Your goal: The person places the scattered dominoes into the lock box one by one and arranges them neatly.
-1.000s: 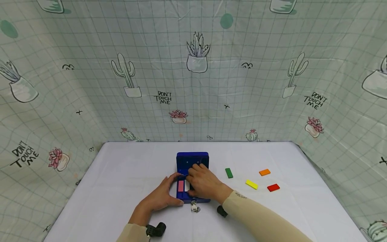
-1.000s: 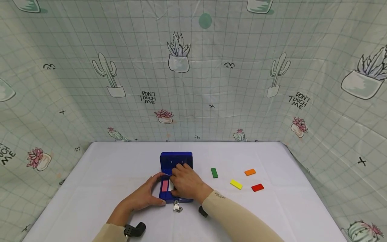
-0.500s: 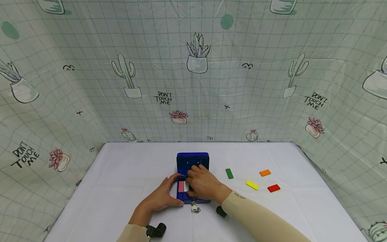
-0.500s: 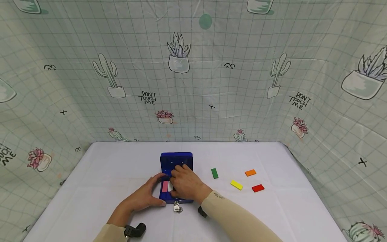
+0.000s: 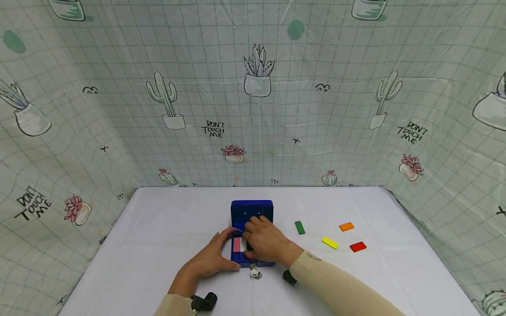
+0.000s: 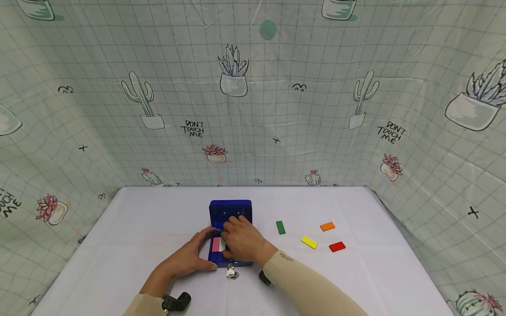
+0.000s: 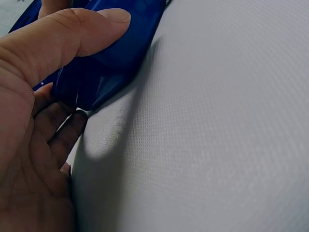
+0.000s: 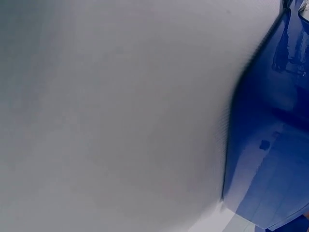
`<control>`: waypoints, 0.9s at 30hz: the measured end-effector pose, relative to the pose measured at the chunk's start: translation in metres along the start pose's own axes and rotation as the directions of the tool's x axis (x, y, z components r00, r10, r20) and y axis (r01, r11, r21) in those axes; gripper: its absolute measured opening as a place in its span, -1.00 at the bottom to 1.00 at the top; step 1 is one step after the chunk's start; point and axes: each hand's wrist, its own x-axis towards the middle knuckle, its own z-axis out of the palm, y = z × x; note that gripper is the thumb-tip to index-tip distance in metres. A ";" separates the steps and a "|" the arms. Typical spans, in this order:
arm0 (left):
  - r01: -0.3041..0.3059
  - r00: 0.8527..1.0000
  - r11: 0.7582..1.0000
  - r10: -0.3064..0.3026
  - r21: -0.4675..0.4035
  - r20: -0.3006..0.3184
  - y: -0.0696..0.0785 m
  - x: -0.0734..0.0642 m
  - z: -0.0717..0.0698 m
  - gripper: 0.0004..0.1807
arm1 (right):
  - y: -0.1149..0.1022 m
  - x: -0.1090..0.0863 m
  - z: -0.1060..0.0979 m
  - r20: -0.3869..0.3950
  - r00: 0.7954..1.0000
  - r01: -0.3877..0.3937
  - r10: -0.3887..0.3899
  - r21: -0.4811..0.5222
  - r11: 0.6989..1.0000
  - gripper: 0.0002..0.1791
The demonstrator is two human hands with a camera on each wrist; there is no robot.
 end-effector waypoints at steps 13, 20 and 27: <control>-0.009 1.000 1.000 0.009 0.002 0.000 -0.001 0.000 0.000 0.20 | 0.014 -0.020 -0.009 -0.188 0.982 -0.006 0.016 0.054 0.998 -0.58; 0.010 1.000 1.000 -0.010 0.001 -0.010 0.000 0.000 0.003 0.20 | 0.040 -0.049 -0.012 -0.237 0.970 -0.043 0.059 0.074 0.996 -0.64; 0.029 0.999 0.999 -0.028 0.019 -0.033 0.001 0.000 0.003 0.21 | 0.078 -0.078 -0.003 -0.211 0.967 -0.127 0.140 0.078 0.989 -0.59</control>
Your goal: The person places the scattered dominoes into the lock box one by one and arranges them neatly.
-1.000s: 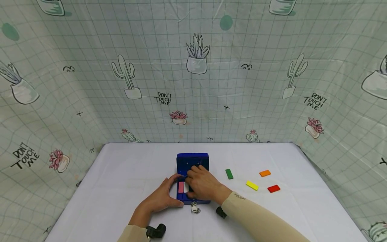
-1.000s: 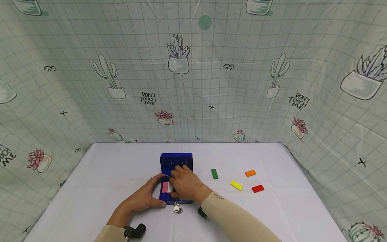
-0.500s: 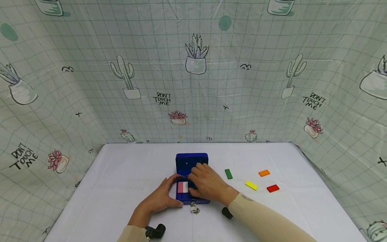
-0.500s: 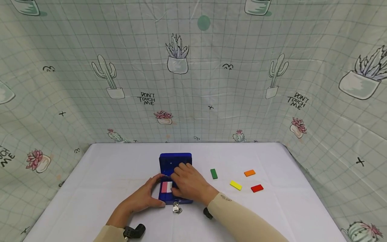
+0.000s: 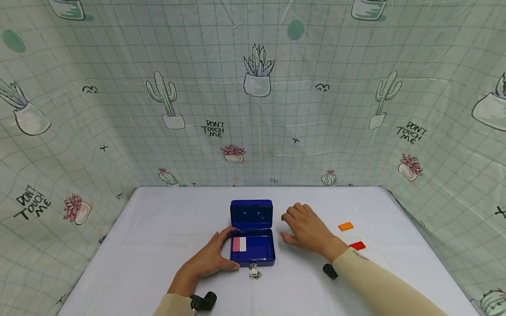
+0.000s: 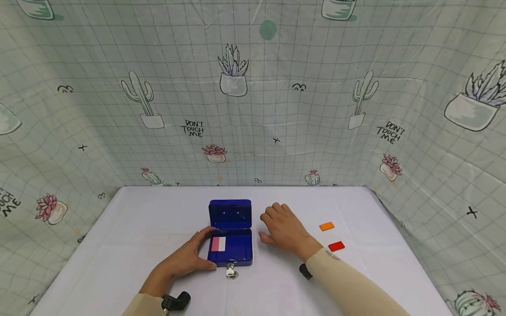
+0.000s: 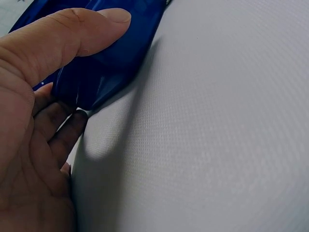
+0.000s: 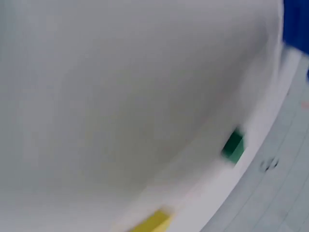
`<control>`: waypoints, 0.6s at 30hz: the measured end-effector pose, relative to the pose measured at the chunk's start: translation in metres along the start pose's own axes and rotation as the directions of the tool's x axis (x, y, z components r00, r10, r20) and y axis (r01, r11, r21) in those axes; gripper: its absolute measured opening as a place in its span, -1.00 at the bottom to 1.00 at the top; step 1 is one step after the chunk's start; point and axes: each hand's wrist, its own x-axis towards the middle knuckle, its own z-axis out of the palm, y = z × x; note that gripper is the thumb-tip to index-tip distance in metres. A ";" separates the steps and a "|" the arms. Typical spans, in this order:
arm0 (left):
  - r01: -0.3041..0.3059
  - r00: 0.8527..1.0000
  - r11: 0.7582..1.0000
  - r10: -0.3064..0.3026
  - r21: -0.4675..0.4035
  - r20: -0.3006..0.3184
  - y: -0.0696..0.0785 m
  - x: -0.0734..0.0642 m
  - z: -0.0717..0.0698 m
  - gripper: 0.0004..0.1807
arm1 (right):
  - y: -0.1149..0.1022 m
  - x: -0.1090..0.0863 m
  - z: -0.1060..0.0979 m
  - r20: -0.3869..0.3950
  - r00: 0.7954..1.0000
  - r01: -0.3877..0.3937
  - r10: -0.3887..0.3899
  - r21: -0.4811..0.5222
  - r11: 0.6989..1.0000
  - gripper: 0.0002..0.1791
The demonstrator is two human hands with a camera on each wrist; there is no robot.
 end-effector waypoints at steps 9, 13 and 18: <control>0.008 1.000 1.000 -0.008 0.010 -0.001 0.003 -0.001 -0.001 0.20 | 0.031 -0.019 0.005 0.170 0.982 -0.084 0.088 -0.033 0.996 -0.46; 0.007 1.000 1.000 -0.007 0.002 -0.001 0.003 -0.001 -0.001 0.20 | 0.035 -0.026 0.010 0.225 0.967 -0.113 0.118 -0.032 0.993 -0.42; 0.001 1.000 1.000 -0.001 -0.004 0.002 0.003 -0.001 -0.001 0.20 | 0.039 -0.033 0.015 0.256 0.959 -0.117 0.120 -0.025 0.993 -0.44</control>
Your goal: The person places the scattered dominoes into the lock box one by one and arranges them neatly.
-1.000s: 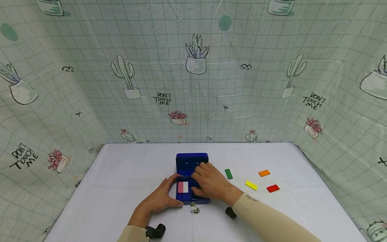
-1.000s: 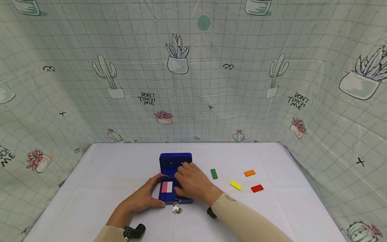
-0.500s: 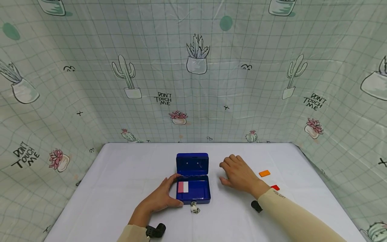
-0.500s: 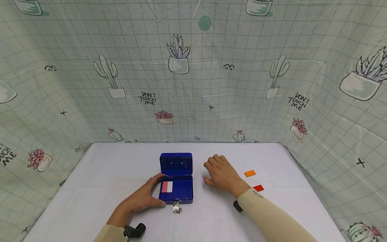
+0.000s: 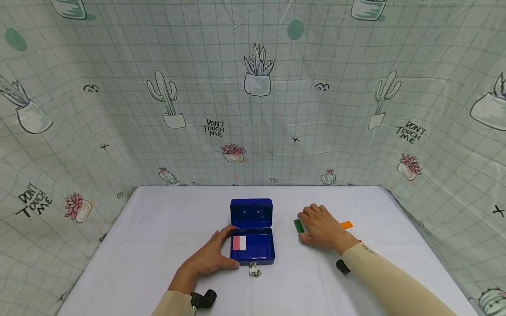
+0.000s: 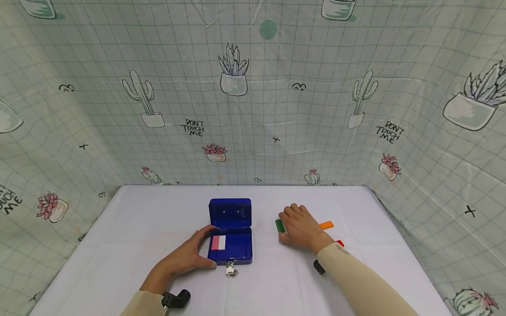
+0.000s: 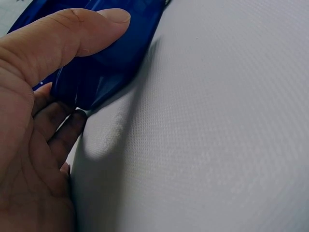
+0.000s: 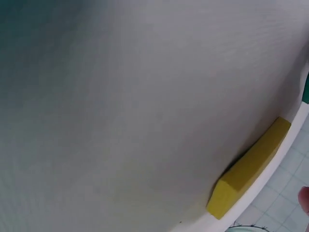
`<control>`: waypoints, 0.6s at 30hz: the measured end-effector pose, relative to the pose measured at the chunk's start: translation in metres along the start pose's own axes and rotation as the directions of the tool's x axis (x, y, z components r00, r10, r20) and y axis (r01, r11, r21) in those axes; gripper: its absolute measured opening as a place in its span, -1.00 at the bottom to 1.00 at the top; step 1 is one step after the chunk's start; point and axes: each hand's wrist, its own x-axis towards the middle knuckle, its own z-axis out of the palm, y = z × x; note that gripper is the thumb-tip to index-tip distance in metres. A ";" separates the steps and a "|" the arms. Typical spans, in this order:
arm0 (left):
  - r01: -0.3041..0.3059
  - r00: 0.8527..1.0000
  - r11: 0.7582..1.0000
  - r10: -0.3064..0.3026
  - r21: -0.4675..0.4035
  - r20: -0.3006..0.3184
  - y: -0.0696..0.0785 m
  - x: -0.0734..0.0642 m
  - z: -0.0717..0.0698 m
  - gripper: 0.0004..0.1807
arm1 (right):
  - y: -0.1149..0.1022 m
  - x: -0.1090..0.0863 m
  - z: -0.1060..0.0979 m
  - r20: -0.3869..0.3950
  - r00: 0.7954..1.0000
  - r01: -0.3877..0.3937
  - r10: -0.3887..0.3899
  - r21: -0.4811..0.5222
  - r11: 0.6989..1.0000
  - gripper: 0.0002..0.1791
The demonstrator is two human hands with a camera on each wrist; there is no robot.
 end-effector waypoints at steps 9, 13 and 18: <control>-0.017 1.000 1.000 0.017 0.003 0.009 -0.002 0.001 -0.002 0.20 | 0.003 -0.002 0.004 -0.008 1.000 0.025 -0.025 0.001 1.000 -0.53; -0.013 1.000 1.000 0.013 0.004 0.008 -0.002 0.000 -0.001 0.20 | 0.002 -0.004 0.002 -0.006 1.000 0.027 -0.027 0.009 1.000 -0.58; -0.008 1.000 1.000 0.008 0.003 0.009 -0.002 0.000 0.000 0.20 | 0.001 -0.007 -0.001 0.010 1.000 0.011 -0.012 0.023 1.000 -0.58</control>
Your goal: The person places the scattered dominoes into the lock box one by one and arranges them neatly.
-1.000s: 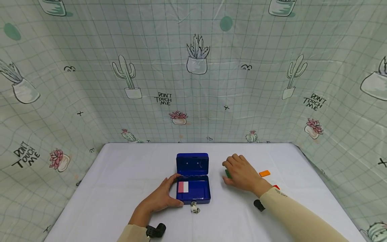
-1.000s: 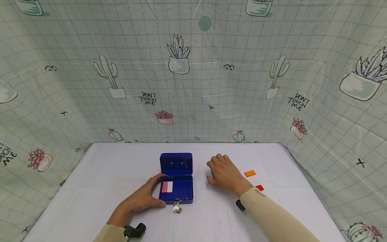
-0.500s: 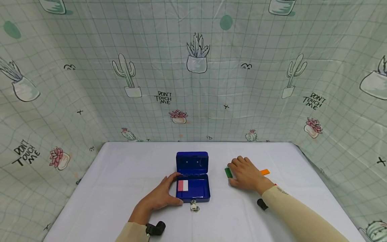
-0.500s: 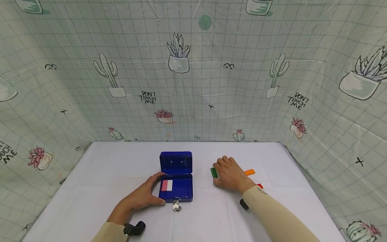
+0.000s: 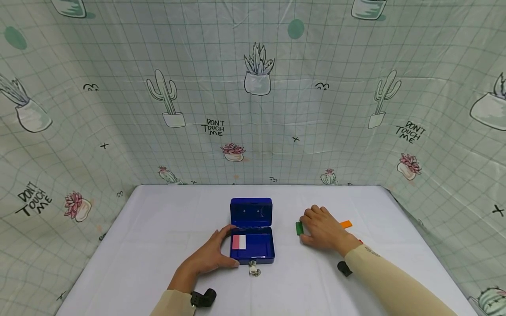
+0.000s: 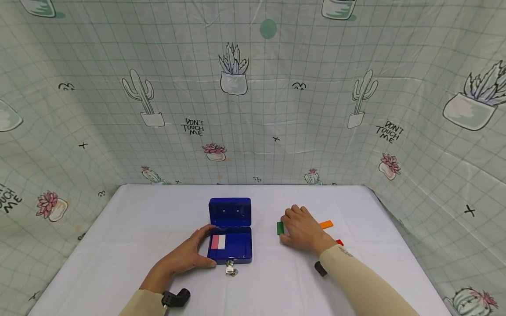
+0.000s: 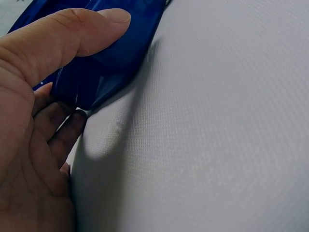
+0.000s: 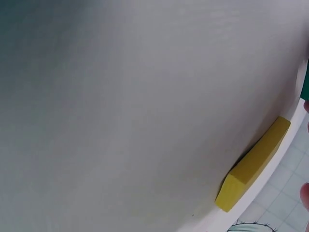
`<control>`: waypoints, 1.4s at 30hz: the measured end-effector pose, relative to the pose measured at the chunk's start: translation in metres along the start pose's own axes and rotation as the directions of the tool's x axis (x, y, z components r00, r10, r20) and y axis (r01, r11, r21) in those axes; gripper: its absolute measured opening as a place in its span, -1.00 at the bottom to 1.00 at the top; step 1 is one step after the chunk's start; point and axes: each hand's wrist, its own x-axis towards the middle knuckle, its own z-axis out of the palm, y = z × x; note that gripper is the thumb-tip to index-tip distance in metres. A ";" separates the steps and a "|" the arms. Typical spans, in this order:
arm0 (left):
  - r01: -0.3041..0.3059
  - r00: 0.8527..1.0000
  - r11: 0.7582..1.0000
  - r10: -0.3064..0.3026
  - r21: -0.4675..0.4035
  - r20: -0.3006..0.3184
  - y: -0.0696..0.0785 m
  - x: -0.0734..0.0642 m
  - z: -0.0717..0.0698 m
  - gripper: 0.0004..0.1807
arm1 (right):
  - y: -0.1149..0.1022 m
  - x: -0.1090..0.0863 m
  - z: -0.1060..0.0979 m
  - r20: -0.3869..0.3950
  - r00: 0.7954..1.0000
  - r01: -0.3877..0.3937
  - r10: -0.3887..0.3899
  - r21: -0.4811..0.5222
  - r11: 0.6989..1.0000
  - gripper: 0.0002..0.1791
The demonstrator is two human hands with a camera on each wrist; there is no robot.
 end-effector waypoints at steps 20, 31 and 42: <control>0.005 1.000 1.000 -0.005 -0.019 -0.003 0.000 0.001 0.001 0.20 | 0.003 0.000 0.001 -0.130 0.992 -0.006 0.010 0.033 0.999 -0.55; 0.012 1.000 1.000 -0.012 -0.019 -0.007 0.000 0.001 0.002 0.21 | -0.002 0.002 -0.004 -0.136 0.991 -0.006 0.008 0.018 1.000 -0.53; 0.010 1.000 1.000 -0.010 -0.015 -0.012 -0.001 0.001 0.002 0.21 | -0.013 0.007 -0.016 -0.150 0.989 0.010 -0.012 -0.011 1.000 -0.53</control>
